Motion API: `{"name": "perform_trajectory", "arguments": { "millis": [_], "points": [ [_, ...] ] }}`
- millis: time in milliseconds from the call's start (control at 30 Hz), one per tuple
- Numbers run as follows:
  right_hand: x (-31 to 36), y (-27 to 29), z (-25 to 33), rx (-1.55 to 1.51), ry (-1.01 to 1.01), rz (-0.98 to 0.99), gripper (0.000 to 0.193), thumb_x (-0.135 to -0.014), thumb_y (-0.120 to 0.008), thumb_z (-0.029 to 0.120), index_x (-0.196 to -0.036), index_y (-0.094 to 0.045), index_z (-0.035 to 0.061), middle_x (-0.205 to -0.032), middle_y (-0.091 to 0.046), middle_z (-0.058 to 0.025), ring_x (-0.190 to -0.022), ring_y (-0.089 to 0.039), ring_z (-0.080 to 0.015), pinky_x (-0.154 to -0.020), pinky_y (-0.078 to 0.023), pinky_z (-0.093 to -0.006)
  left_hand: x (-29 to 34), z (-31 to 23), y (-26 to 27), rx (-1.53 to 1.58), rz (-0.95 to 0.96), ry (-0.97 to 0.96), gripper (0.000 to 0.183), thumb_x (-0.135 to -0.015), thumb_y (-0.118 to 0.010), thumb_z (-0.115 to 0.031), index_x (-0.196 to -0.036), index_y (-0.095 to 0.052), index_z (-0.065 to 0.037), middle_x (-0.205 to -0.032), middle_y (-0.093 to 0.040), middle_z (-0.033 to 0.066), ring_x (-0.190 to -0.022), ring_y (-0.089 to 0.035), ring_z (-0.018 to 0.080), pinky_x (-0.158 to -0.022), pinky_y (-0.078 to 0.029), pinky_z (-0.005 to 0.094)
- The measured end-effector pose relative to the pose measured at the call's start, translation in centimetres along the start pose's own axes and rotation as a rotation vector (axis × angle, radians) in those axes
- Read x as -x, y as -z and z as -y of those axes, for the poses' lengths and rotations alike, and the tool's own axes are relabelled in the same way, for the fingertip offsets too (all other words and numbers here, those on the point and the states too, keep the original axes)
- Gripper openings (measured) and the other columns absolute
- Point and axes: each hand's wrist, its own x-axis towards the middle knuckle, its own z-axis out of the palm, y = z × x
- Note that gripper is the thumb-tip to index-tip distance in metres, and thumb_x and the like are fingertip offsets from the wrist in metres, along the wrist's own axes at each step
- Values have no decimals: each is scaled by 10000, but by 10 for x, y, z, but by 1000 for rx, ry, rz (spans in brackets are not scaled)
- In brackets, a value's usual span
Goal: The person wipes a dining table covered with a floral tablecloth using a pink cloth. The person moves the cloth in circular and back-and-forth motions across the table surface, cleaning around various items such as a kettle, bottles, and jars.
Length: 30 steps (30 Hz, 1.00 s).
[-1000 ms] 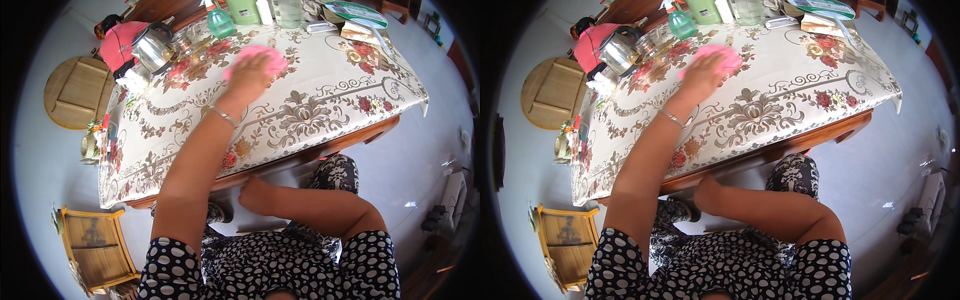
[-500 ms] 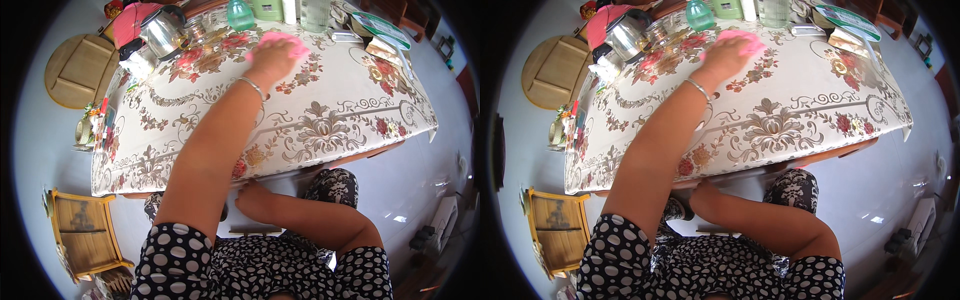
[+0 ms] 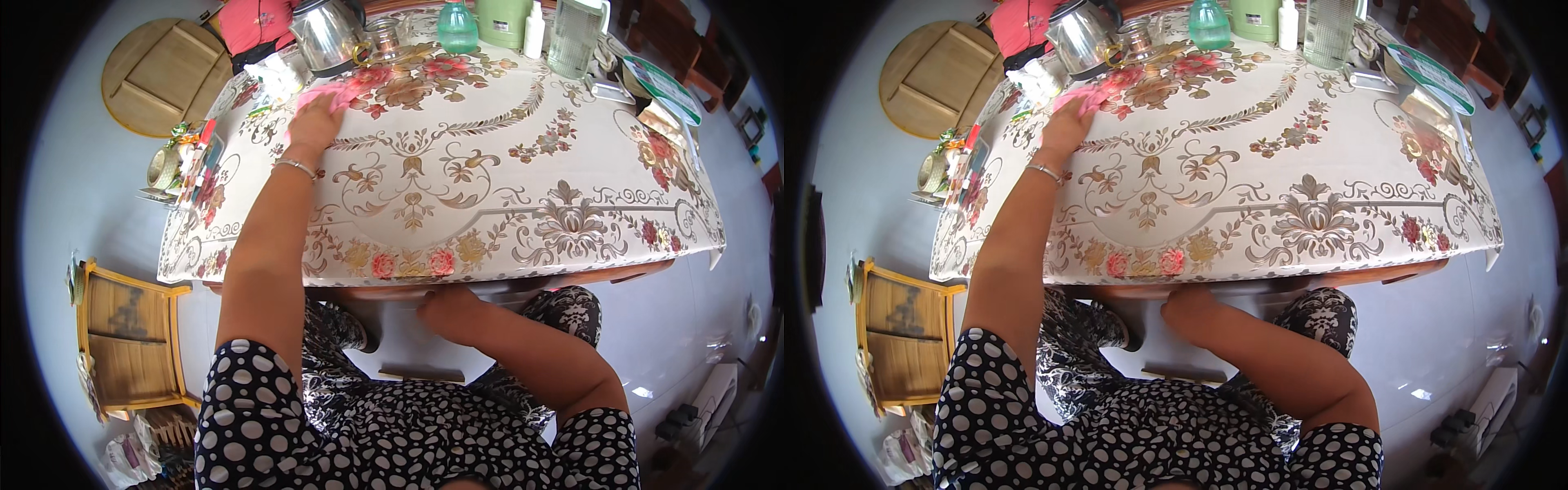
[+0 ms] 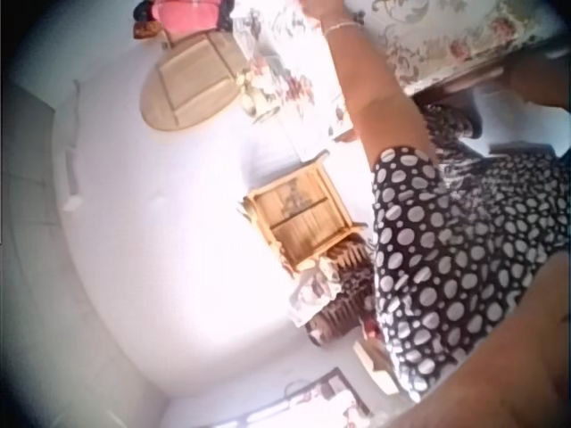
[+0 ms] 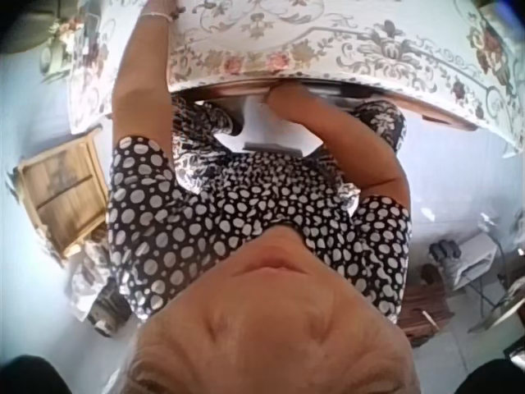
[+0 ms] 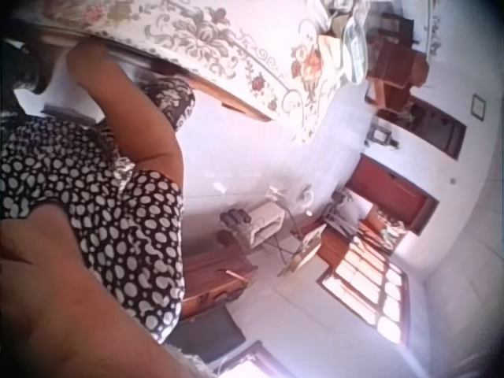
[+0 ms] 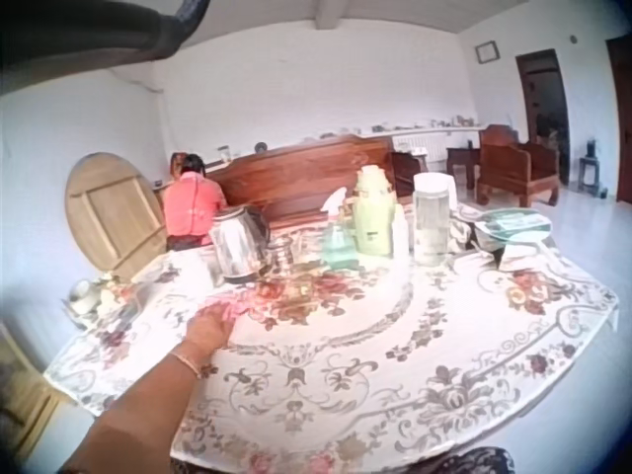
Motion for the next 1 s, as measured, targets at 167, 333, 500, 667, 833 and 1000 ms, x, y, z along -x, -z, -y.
{"name": "perform_trajectory", "arguments": {
  "millis": [167,333,500,667,833,1000],
  "points": [
    [-1,-10,-7,-1,-58,-107,162,-753,-566,106,-842,-687,45,-859,-673,-145,-861,-656,-285,-748,-524,-402,27,56,22,-37,38,129,544,-883,-447,-525,-1318,-485,-200,-1359,-485,61,-1236,-461,284,-1007,-372,452],
    [5,1,-10,-78,-83,47,241,-840,-520,159,-992,-662,38,-938,-660,-147,-925,-637,-316,-811,-504,-429,67,115,24,-78,-71,208,555,-863,-502,-507,-1308,-503,-176,-1312,-527,86,-1201,-494,293,-992,-392,431],
    [17,-2,-3,60,-82,-10,179,-779,-574,123,-911,-680,64,-883,-678,-107,-900,-647,-273,-766,-506,-409,89,81,43,31,-123,205,514,-827,-592,-443,-1236,-571,-132,-1216,-588,134,-1097,-565,319,-924,-450,388],
    [27,-4,10,190,55,-112,153,-710,-648,111,-854,-700,96,-863,-683,-84,-819,-654,-222,-689,-475,-381,100,30,44,224,-130,-26,434,-805,-635,-230,-1200,-575,-62,-1170,-601,167,-1061,-577,333,-909,-458,384],
    [36,5,21,92,70,-94,103,-718,-565,105,-749,-654,63,-806,-654,-112,-824,-631,-275,-833,-449,-411,99,-46,32,253,-115,-330,426,-833,-616,-204,-1231,-549,-69,-1199,-584,162,-1094,-553,338,-959,-428,384],
    [36,-15,19,117,76,-213,101,-696,-592,125,-726,-687,107,-751,-660,-74,-754,-631,-245,-666,-436,-397,97,-168,23,339,-148,-646,445,-839,-586,-224,-1258,-514,-95,-1255,-553,134,-1147,-522,318,-1058,-350,414]
  ]
}}
